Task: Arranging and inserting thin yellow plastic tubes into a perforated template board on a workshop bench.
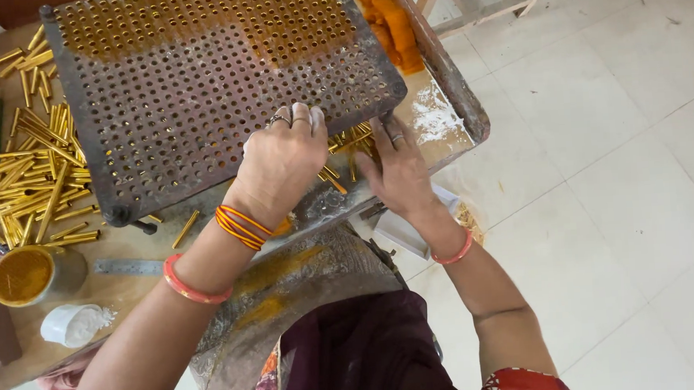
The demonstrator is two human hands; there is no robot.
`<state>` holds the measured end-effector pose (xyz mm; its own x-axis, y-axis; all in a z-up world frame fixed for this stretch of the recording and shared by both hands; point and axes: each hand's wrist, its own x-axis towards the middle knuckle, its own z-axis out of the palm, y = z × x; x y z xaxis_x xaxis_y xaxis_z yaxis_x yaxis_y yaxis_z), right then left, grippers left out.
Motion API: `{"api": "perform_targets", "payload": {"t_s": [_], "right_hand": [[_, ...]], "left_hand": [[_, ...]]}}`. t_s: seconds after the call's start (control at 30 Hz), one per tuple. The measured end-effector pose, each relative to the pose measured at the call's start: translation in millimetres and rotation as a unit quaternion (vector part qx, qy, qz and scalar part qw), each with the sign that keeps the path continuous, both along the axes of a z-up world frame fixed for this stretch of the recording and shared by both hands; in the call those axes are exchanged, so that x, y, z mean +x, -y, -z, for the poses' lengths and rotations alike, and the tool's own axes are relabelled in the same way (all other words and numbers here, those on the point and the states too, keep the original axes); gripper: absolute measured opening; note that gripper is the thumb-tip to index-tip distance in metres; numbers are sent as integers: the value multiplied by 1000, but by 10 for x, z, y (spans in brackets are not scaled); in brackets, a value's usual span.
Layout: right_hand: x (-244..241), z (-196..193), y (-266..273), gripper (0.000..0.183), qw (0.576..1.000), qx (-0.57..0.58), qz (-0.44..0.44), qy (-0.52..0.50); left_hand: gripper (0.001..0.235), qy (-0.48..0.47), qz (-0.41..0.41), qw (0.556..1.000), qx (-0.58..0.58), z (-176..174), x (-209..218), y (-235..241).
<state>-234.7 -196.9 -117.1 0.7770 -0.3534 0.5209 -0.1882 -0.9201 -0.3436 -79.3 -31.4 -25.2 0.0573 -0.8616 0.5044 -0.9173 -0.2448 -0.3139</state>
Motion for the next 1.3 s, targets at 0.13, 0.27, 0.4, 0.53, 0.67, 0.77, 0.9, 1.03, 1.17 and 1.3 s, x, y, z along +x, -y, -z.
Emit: {"api": "perform_targets", "payload": {"t_s": [0.13,0.27,0.4,0.53,0.67,0.77,0.9,1.03,1.17,1.3], "right_hand": [[97,-162,-205,91,1000,-25,-3,-16],[193,-119,-241,109,996,-39,21,-77],[199,-50,-255,89,998,-17,23,-60],[227,-246,-330,90,998,-51,1,-48],[228,25,-249,59,998,-64,9,-13],[190,9,-257,41,999,-2,16,33],[210,-275,-238,42,998,-11,-24,49],[220,-194,-152,31,998,-49,-46,22],[116,-235,1,26,996,5,-83,28],[29,-256,271,27,983,-6,-182,16]], "left_hand": [[36,-9,-2,1000,-3,5,-10,16],[33,-24,-1,1000,7,55,-12,43],[35,-17,-5,1000,-17,97,-7,74],[35,-34,-3,999,-13,101,-13,77],[35,-28,-3,1000,-12,105,-12,104],[33,-17,-9,1000,-23,128,-9,108],[33,-40,-12,999,2,164,-7,136],[35,-37,-9,999,-10,210,10,160],[37,-60,-5,998,7,152,-55,104],[44,-17,63,997,-48,83,-290,43]]}}
